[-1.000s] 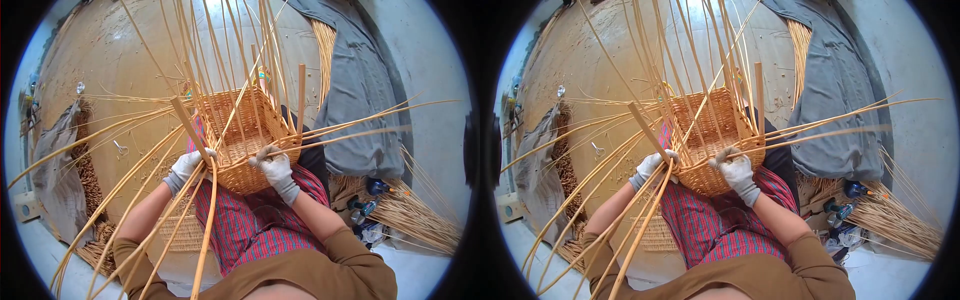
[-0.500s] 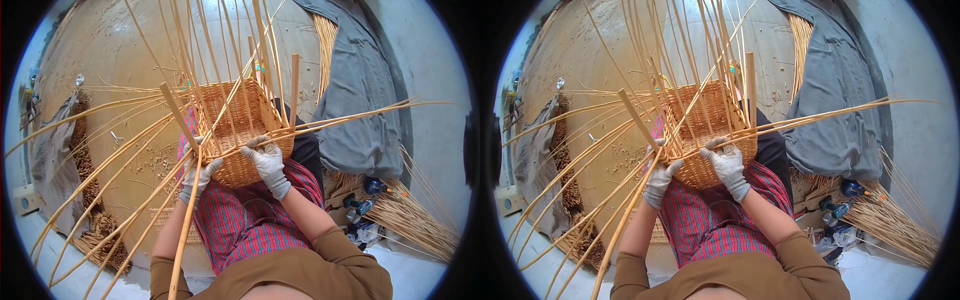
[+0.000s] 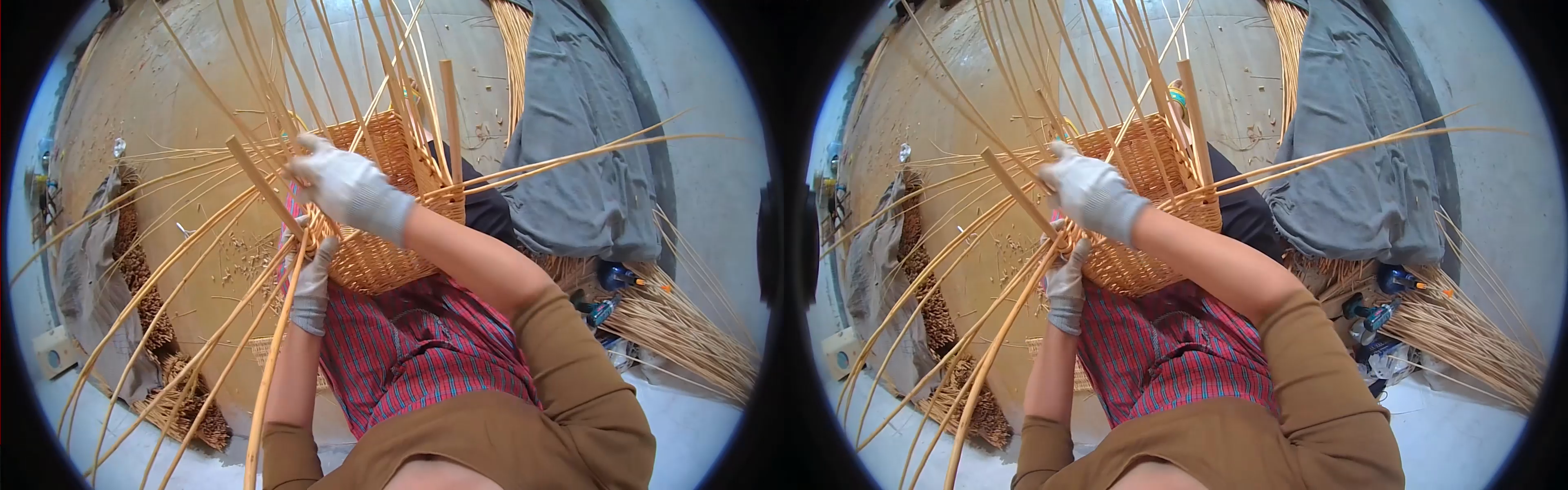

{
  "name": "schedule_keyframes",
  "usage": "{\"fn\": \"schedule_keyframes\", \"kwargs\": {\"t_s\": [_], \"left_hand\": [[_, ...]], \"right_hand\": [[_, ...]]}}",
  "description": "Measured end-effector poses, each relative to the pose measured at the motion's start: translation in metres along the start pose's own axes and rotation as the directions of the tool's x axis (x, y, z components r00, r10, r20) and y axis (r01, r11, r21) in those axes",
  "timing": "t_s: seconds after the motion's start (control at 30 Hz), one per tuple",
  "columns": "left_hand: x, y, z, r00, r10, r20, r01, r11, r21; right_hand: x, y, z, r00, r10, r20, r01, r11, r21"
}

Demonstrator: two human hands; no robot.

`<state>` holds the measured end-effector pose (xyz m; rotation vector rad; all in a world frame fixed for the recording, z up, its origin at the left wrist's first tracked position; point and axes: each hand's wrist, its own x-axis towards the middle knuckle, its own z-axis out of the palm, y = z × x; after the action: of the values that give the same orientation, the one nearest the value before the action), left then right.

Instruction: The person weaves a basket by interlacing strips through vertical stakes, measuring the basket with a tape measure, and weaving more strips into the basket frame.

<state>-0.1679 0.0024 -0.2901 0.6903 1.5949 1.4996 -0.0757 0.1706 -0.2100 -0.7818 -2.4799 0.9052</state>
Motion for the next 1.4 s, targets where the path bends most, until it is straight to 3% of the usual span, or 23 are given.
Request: {"fn": "schedule_keyframes", "kwargs": {"t_s": [0.07,0.17,0.27,0.37,0.47,0.53,0.57,0.6,0.67,0.7,0.73,0.8,0.83,0.87,0.93,0.97,1.0,1.03,1.07,1.13,1.2,1.3,1.4], "left_hand": [[0.000,-0.004,-0.002,1.000,-0.014,-0.019,0.013,0.999,-0.029],[0.001,0.005,0.003,0.999,-0.024,-0.041,0.024,1.000,0.013],[0.001,0.005,-0.002,0.997,-0.073,-0.003,0.073,0.991,0.114],[0.000,0.016,-0.002,0.994,-0.094,0.054,0.087,0.989,0.121],[0.003,0.011,0.002,0.991,-0.033,0.129,0.039,0.998,-0.048],[0.005,-0.003,0.009,0.995,0.100,-0.012,-0.098,0.987,0.125],[0.003,-0.009,0.013,0.995,0.030,-0.092,-0.027,0.999,0.043],[0.003,-0.011,0.016,0.997,0.035,-0.075,-0.032,0.998,0.046],[0.008,-0.017,0.018,0.982,0.021,-0.186,-0.030,0.998,-0.048],[0.008,-0.015,0.018,0.983,0.032,-0.183,-0.039,0.999,-0.035],[0.001,-0.016,0.014,0.984,0.038,-0.177,-0.042,0.999,-0.018],[-0.005,-0.016,0.007,0.982,0.033,-0.186,0.003,0.981,0.192],[-0.018,-0.016,0.012,0.931,0.159,-0.328,-0.109,0.980,0.166],[-0.036,-0.021,0.025,0.842,0.269,-0.468,-0.228,0.963,0.142],[-0.073,-0.033,0.033,0.849,0.321,-0.421,-0.213,0.935,0.283],[-0.075,-0.015,0.053,0.862,0.451,-0.231,-0.335,0.850,0.406],[-0.066,0.015,0.070,0.860,0.450,-0.242,-0.334,0.854,0.399],[-0.049,0.050,0.090,0.976,0.144,-0.164,-0.092,0.952,0.290],[-0.040,0.068,0.099,0.985,-0.167,-0.049,0.173,0.963,0.205],[0.005,0.023,0.067,0.897,-0.364,0.251,0.283,0.909,0.306],[0.005,0.004,0.071,0.951,-0.268,0.156,0.211,0.927,0.310],[0.017,-0.027,0.066,0.994,-0.065,0.092,0.025,0.925,0.379],[0.018,-0.009,0.070,0.948,-0.311,0.067,0.303,0.947,0.109]], "right_hand": [[0.024,-0.009,0.014,0.992,0.087,0.086,-0.091,0.995,0.034],[0.026,-0.019,0.020,0.990,0.141,-0.024,-0.143,0.988,-0.065],[-0.006,-0.024,0.005,0.969,0.100,-0.226,0.009,0.899,0.438],[-0.077,-0.009,-0.008,0.896,0.314,-0.315,-0.013,0.726,0.688],[-0.121,0.053,0.045,0.758,0.285,-0.586,0.261,0.692,0.673],[-0.129,0.048,0.043,0.759,0.297,-0.580,0.289,0.644,0.708],[-0.133,0.052,0.035,0.840,0.311,-0.444,0.114,0.698,0.706],[-0.135,0.037,0.034,0.831,0.316,-0.458,0.119,0.703,0.701],[-0.136,-0.007,0.041,0.800,0.430,-0.419,0.322,0.280,0.904],[-0.145,-0.017,0.022,0.912,0.214,-0.350,0.072,0.758,0.649],[-0.147,-0.002,0.022,0.907,0.219,-0.360,0.080,0.750,0.656],[-0.133,0.048,0.015,0.799,0.565,-0.208,-0.019,0.369,0.929],[-0.141,0.046,-0.015,0.752,0.641,-0.153,-0.130,0.373,0.919],[-0.147,0.075,-0.001,0.707,0.595,-0.382,-0.046,0.578,0.815],[-0.155,0.067,-0.022,0.637,0.711,-0.298,0.132,0.280,0.951],[-0.161,0.067,-0.025,0.638,0.708,-0.301,0.131,0.285,0.949],[-0.165,0.068,-0.027,0.679,0.687,-0.257,0.096,0.264,0.960],[-0.165,0.067,-0.029,0.722,0.658,-0.213,0.061,0.247,0.967],[-0.165,0.068,-0.027,0.736,0.642,-0.214,0.056,0.256,0.965],[-0.154,0.073,-0.024,0.774,0.503,-0.385,0.081,0.524,0.848],[-0.115,0.067,-0.044,0.913,0.264,-0.311,-0.061,0.842,0.536],[-0.017,0.032,-0.033,0.956,0.075,-0.283,-0.113,0.987,-0.119],[-0.012,0.035,-0.028,0.853,-0.098,-0.513,0.063,0.994,-0.085]]}}
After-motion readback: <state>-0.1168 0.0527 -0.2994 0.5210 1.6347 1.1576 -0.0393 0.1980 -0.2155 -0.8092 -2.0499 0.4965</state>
